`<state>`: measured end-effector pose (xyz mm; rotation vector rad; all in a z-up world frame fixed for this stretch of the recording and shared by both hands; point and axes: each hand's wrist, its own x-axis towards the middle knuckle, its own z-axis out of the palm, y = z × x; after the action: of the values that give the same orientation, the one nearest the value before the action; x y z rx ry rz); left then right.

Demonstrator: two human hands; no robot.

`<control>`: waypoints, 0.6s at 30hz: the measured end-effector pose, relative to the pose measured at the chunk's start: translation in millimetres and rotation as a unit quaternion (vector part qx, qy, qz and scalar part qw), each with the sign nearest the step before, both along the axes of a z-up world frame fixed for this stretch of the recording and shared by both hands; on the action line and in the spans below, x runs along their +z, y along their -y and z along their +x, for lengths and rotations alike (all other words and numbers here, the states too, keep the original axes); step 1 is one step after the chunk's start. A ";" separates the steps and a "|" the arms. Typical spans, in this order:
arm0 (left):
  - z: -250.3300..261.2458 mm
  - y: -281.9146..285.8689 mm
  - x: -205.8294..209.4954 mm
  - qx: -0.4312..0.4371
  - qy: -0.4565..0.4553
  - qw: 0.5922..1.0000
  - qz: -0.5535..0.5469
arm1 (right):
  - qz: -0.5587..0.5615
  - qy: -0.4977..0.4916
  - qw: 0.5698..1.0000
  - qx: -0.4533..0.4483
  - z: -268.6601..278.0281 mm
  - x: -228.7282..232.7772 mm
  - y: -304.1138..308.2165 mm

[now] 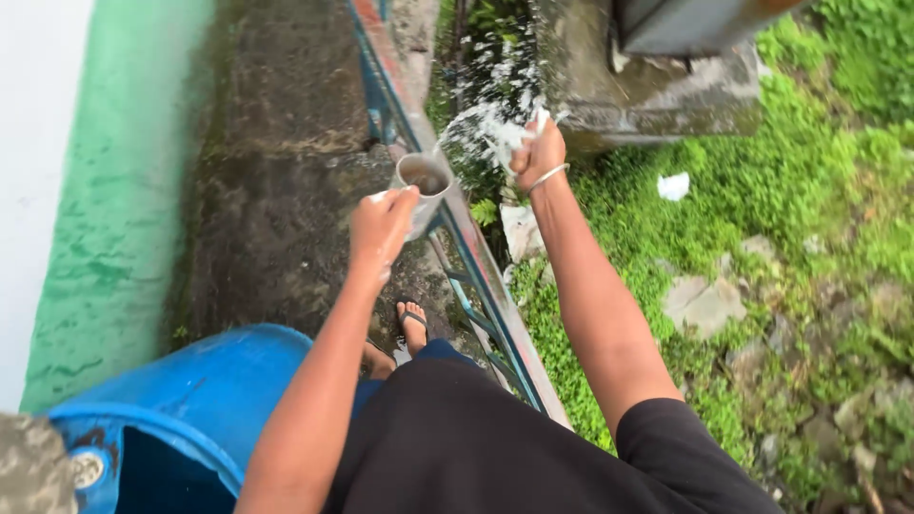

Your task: Hand-washing a white reusable face mask using soap and water from a large barrel on a balcony.

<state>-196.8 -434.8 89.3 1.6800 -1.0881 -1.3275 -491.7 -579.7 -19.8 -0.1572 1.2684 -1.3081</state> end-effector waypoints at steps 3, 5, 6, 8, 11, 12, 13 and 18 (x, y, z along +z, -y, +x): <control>-8.9 12.5 -18.9 -0.120 0.192 0.971 -0.081 | 0.050 -0.002 0.998 0.039 -31.6 -28.3 -14.0; -36.8 22.7 11.7 -0.131 0.210 0.967 -0.060 | 0.024 0.076 0.993 0.086 -33.7 -36.0 -18.9; -49.8 26.0 26.3 -0.137 0.228 0.963 -0.036 | 0.004 0.154 0.979 0.137 -33.2 -40.9 -22.5; -80.6 42.6 22.1 -0.168 0.254 0.951 -0.053 | 0.009 0.178 0.977 0.117 -34.8 -40.8 -22.9; -108.9 60.5 14.6 -0.205 0.299 0.928 -0.089 | 0.056 0.197 0.977 0.063 -18.0 -3.5 -18.8; -114.9 65.6 11.4 -0.215 0.317 0.917 -0.107 | 0.098 0.191 0.976 0.026 -8.9 14.4 -16.7; -111.2 67.1 8.1 -0.213 0.318 0.918 -0.106 | 0.098 0.191 0.976 0.028 -3.0 24.0 -14.5; -72.9 58.6 -36.7 -0.171 0.132 0.967 -0.133 | -0.218 0.355 0.890 0.182 -108.1 -216.0 48.3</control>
<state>-269.7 -493.3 52.6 1.5409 -1.6947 -1.1135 -599.8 -628.1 -235.8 -0.1965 0.2900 -1.1408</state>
